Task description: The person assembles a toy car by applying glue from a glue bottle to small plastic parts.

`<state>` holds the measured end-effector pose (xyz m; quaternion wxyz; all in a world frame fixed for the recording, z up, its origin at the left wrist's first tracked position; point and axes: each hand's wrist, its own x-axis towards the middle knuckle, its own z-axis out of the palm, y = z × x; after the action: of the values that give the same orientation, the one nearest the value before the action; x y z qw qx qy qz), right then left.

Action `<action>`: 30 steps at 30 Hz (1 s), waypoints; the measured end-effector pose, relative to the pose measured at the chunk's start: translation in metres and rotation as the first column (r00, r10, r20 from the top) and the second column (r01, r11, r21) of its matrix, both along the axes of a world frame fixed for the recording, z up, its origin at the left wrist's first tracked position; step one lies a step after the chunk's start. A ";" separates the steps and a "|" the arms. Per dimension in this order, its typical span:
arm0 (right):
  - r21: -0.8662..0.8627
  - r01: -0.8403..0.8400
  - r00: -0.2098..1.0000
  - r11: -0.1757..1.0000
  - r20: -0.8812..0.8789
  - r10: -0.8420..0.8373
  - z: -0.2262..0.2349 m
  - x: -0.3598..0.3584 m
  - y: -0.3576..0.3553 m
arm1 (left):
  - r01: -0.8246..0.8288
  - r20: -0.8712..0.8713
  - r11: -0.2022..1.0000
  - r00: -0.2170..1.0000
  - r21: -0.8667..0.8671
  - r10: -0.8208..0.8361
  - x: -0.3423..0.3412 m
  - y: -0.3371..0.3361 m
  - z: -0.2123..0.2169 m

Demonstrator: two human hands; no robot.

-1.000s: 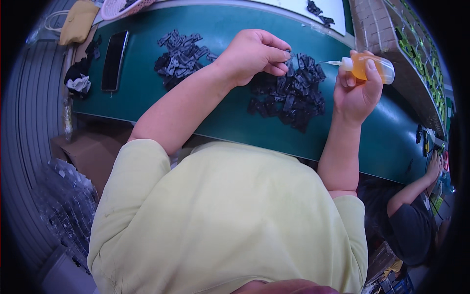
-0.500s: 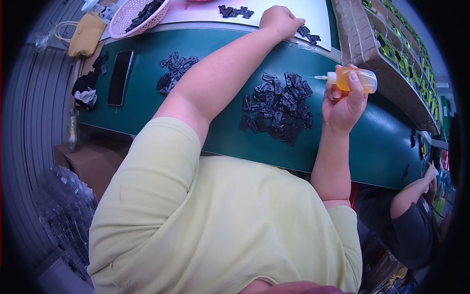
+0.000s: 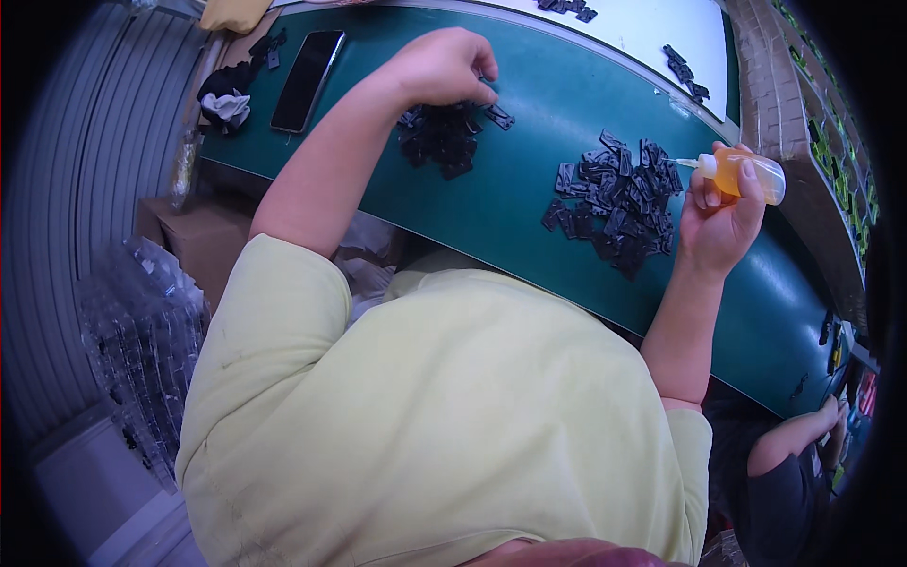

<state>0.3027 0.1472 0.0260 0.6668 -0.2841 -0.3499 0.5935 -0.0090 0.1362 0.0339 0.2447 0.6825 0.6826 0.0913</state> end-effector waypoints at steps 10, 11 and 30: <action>0.004 -0.007 0.998 1.000 0.070 0.007 -0.007 0.000 0.000 | 0.141 0.009 0.988 0.990 -0.058 -0.141 0.036 -0.009 -0.004; -0.008 0.004 0.998 1.000 0.064 -0.003 -0.006 -0.002 -0.001 | 0.106 0.189 0.994 0.977 -0.012 -0.102 0.040 -0.010 -0.006; 0.345 0.020 0.884 0.938 0.433 -0.178 -0.026 -0.019 -0.009 | 0.024 0.893 0.930 0.287 -0.367 0.345 0.104 -0.026 -0.028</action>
<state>0.2836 0.1381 -0.0003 0.6334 -0.3176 -0.5765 0.4069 0.0951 0.1098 0.0063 0.6917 0.3752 0.4772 0.3912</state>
